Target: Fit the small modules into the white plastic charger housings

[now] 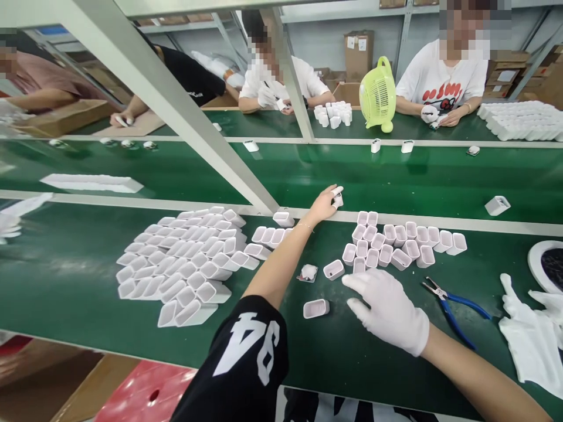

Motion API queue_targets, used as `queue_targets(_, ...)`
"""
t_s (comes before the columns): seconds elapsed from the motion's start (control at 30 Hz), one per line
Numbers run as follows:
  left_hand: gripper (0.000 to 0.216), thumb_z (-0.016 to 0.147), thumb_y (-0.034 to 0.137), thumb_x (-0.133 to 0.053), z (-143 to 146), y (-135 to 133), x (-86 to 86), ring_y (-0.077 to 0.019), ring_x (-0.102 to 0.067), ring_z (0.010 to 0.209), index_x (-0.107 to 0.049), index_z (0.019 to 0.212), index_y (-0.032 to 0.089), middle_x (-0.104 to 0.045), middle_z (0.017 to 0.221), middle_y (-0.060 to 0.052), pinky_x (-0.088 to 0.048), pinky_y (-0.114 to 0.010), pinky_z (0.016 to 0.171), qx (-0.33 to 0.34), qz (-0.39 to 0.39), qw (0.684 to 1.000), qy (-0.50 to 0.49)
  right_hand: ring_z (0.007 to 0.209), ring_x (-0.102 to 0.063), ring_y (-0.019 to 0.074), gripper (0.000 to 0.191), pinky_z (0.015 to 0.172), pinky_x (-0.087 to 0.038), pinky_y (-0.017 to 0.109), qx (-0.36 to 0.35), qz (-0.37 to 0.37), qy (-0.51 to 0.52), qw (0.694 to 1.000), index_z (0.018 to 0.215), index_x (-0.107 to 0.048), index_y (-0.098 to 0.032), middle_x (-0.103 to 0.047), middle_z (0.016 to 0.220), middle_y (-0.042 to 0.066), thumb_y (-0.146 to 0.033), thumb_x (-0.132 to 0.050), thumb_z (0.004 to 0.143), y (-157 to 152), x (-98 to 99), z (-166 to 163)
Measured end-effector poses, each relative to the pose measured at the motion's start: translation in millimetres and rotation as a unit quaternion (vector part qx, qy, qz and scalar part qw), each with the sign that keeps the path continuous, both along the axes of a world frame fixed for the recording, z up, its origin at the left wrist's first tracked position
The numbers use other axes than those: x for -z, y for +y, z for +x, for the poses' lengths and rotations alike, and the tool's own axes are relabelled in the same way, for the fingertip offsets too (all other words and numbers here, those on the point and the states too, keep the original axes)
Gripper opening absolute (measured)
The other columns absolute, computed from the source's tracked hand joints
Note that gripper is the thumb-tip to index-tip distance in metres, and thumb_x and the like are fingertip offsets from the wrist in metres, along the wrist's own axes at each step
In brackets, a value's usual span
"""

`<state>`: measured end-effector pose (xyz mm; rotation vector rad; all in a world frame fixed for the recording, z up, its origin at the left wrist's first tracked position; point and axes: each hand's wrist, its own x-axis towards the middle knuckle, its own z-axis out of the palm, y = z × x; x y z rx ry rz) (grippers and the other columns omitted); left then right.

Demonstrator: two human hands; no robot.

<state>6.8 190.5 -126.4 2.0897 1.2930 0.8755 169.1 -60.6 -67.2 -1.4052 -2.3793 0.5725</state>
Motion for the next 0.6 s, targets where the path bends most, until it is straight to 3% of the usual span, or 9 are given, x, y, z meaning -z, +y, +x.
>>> queue_targets(0.1,0.059,0.073,0.014,-0.058,-14,-19,-10.8,-0.0306,-0.034,0.138,-0.05,0.132,0.009,-0.045,0.144,-0.015,-0.024,-0.046,0.117,-0.001,0.038,0.999,0.022,0.1,-0.057,0.0238,0.024,0.092,-0.039,0.039,-0.061,0.06,-0.053,0.995,0.11,-0.06,-0.02,-0.068,0.103,0.006,-0.019,-0.048,0.09,26,-8.1,-22)
queue_targets(0.2,0.052,0.081,0.021,-0.052,-42,-51,-38.1,-0.0262,-0.036,0.137,-0.05,0.132,0.01,-0.044,0.144,-0.015,-0.024,-0.042,0.117,-0.009,0.083,0.996,0.032,0.108,-0.055,0.0246,0.027,0.103,-0.029,0.044,-0.176,0.051,-0.145,0.972,0.114,-0.058,-0.016,-0.066,0.11,0.009,-0.015,-0.042,0.093,55,-9.2,-58)
queue_targets(0.33,0.042,0.086,0.025,-0.047,-98,-102,-67.2,-0.0254,-0.047,0.126,-0.054,0.127,0.018,-0.054,0.133,-0.012,-0.034,-0.044,0.111,-0.07,0.207,0.974,0.058,0.095,-0.063,0.0313,0.021,0.095,-0.035,0.053,-0.163,-0.013,-0.205,0.965,0.099,-0.064,-0.006,-0.069,0.096,0.018,-0.008,-0.061,0.078,78,-2.3,-110)
queue_targets(0.43,0.042,0.083,0.026,-0.051,-137,-130,-66.4,-0.0321,-0.045,0.125,-0.055,0.125,0.022,-0.054,0.131,-0.013,-0.033,-0.054,0.107,-0.112,0.201,0.962,0.146,0.089,-0.066,0.0304,0.016,0.09,-0.04,0.051,-0.14,-0.029,-0.199,0.97,0.088,-0.066,-0.005,-0.068,0.09,0.019,0.0,-0.062,0.073,80,0.5,-126)
queue_targets(0.53,0.041,0.077,0.029,-0.056,-154,-138,-50.6,-0.0404,-0.032,0.133,-0.06,0.117,0.021,-0.043,0.143,-0.015,-0.024,-0.065,0.106,-0.075,0.093,0.959,0.257,0.091,-0.065,0.0278,0.015,0.088,-0.042,0.046,-0.126,-0.016,-0.147,0.981,0.091,-0.065,-0.007,-0.065,0.099,0.018,-0.005,-0.055,0.08,73,-4.4,-113)
queue_targets(0.6,0.037,0.073,0.028,-0.059,-153,-133,-38.1,-0.0424,-0.023,0.138,-0.062,0.109,0.021,-0.034,0.15,-0.014,-0.017,-0.067,0.106,-0.05,0.042,0.958,0.28,0.092,-0.064,0.0241,0.016,0.083,-0.046,0.038,-0.111,-0.008,-0.1,0.989,0.093,-0.064,-0.013,-0.062,0.107,0.014,-0.011,-0.052,0.084,65,-11.2,-94)
